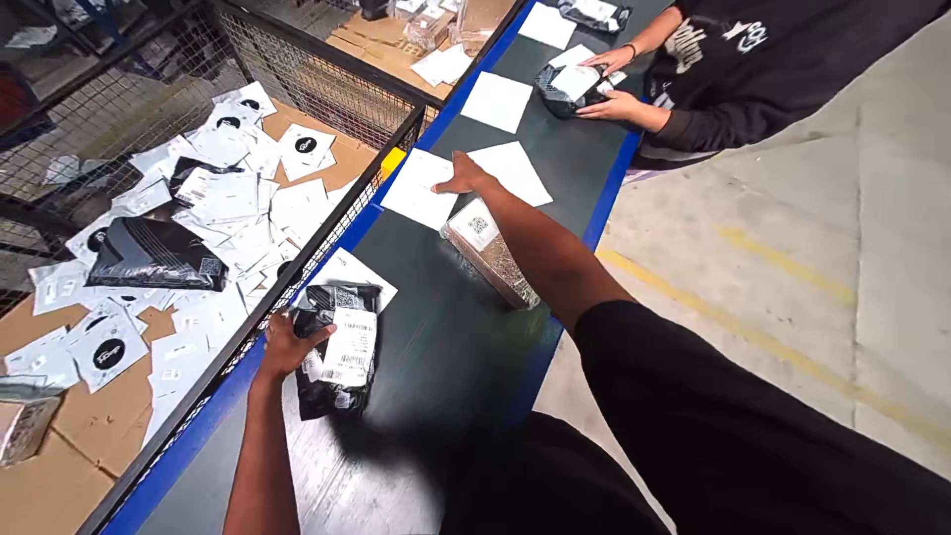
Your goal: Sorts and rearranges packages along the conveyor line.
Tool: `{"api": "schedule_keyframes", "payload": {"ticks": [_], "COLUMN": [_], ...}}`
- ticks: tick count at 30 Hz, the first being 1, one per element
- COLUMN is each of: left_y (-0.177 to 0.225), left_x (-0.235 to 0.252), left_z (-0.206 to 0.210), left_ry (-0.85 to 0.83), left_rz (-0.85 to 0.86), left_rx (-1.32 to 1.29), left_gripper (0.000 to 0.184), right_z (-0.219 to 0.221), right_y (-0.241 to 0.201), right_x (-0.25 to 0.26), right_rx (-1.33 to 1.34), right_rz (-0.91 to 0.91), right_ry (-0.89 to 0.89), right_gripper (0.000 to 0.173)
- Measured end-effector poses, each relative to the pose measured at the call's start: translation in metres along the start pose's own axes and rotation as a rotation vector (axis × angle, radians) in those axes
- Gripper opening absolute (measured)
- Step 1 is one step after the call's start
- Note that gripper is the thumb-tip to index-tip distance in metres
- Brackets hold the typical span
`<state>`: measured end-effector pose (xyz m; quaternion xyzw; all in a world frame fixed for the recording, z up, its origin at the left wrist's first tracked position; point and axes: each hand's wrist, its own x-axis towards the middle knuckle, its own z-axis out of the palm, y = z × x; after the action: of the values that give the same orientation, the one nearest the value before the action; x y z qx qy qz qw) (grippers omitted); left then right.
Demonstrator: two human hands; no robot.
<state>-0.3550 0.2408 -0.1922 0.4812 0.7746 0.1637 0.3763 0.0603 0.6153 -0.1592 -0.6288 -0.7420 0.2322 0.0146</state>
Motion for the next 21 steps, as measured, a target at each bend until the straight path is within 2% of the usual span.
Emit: {"api": "schedule_keyframes", "payload": {"ticks": [1, 2, 6, 7, 9, 11, 12, 13, 14, 15, 16, 18, 20, 21], "left_y": [-0.001, 0.0, -0.009, -0.016, -0.036, -0.049, -0.052, -0.055, -0.057, -0.06, -0.064, -0.075, -0.075, -0.074], "left_x": [-0.005, -0.012, -0.055, -0.066, -0.091, -0.116, -0.129, -0.143, -0.155, -0.164, -0.17, -0.17, -0.162, -0.155], "left_z": [0.005, 0.01, 0.026, 0.026, 0.024, 0.017, 0.014, 0.011, 0.008, 0.004, 0.0, -0.002, 0.007, 0.01], "left_ry": [-0.03, -0.031, 0.054, 0.085, 0.096, 0.056, 0.028, 0.003, -0.019, -0.046, -0.056, -0.047, 0.045, 0.084], "left_rz": [0.004, 0.036, 0.12, 0.108, 0.037, -0.081, -0.113, -0.118, -0.111, -0.086, -0.049, 0.033, 0.056, 0.077], "left_rx": [0.094, 0.158, 0.192, 0.182, 0.107, -0.047, -0.158, -0.297, -0.464, -0.6, -0.705, -0.864, -1.016, -1.078], "left_gripper": [0.123, 0.121, 0.098, 0.097, 0.109, 0.121, 0.111, 0.087, 0.059, 0.041, 0.035, 0.049, 0.042, 0.039], "right_z": [0.013, 0.023, 0.074, 0.08, 0.092, 0.102, 0.106, 0.11, 0.112, 0.113, 0.116, 0.125, 0.133, 0.131], "right_y": [-0.006, -0.014, -0.052, -0.064, -0.086, -0.106, -0.119, -0.134, -0.15, -0.167, -0.182, -0.209, -0.231, -0.24], "right_x": [-0.001, -0.006, -0.044, -0.055, -0.081, -0.099, -0.108, -0.119, -0.131, -0.145, -0.159, -0.184, -0.201, -0.205], "right_rx": [-0.026, -0.052, -0.17, -0.175, -0.093, 0.121, 0.235, 0.31, 0.337, 0.333, 0.326, 0.352, 0.456, 0.551], "right_rz": [0.012, 0.017, -0.025, -0.034, -0.074, -0.244, -0.351, -0.451, -0.537, -0.604, -0.671, -0.82, -0.942, -0.942], "right_ry": [-0.036, -0.059, -0.051, -0.078, -0.199, -0.374, -0.475, -0.582, -0.677, -0.754, -0.816, -0.892, -0.907, -0.909], "right_gripper": [0.135, 0.142, 0.146, 0.14, 0.123, 0.096, 0.077, 0.061, 0.053, 0.05, 0.048, 0.037, 0.021, 0.018]}}
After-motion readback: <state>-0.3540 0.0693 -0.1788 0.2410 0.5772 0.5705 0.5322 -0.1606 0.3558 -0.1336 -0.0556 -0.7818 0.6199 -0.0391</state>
